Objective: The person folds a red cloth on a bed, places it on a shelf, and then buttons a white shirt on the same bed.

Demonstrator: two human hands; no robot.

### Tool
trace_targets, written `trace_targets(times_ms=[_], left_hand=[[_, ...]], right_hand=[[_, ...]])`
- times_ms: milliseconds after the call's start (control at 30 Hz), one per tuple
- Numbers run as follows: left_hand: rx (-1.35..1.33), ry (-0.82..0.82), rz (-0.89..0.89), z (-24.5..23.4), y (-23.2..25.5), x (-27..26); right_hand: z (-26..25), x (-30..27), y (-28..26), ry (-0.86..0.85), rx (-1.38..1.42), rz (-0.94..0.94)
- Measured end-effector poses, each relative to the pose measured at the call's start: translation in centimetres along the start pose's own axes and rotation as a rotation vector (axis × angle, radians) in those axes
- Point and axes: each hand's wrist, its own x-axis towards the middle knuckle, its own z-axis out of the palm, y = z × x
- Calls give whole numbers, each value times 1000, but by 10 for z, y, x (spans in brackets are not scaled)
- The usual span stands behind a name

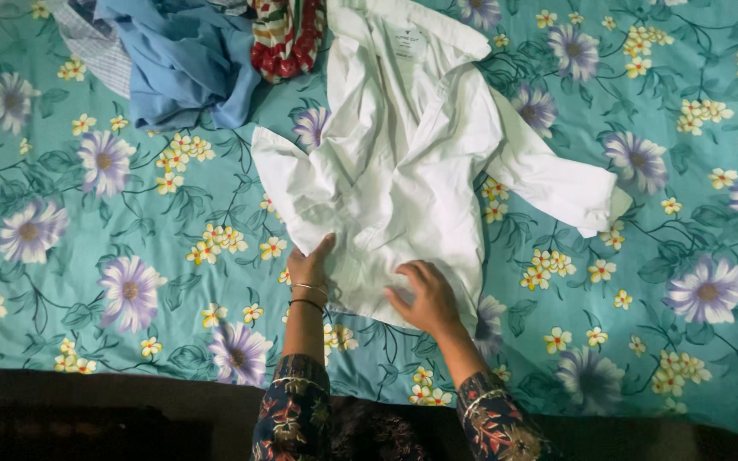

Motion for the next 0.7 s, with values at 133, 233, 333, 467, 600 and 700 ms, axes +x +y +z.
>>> trace_targets(times_ms=[133,233,333,467,600,700], left_hand=[[468,229,188,-13,-21,-27],[673,279,143,-16,-24,-45],[123,142,-43,-13,4,-47],[-744,-72,-373,-29,78,-41],[-636,-81,-107,-64,91,-17],[-397,284,162,-94,44,7]], right_hand=[[22,22,-41,-114,-55,-216],[49,16,-46,-210,-130,-151],[63,-1,-32,-407,-98,-11],[60,1,-31,-502,-99,190],[52,20,-36,-606,-127,292],[56,27,-31,-715,-163,343]])
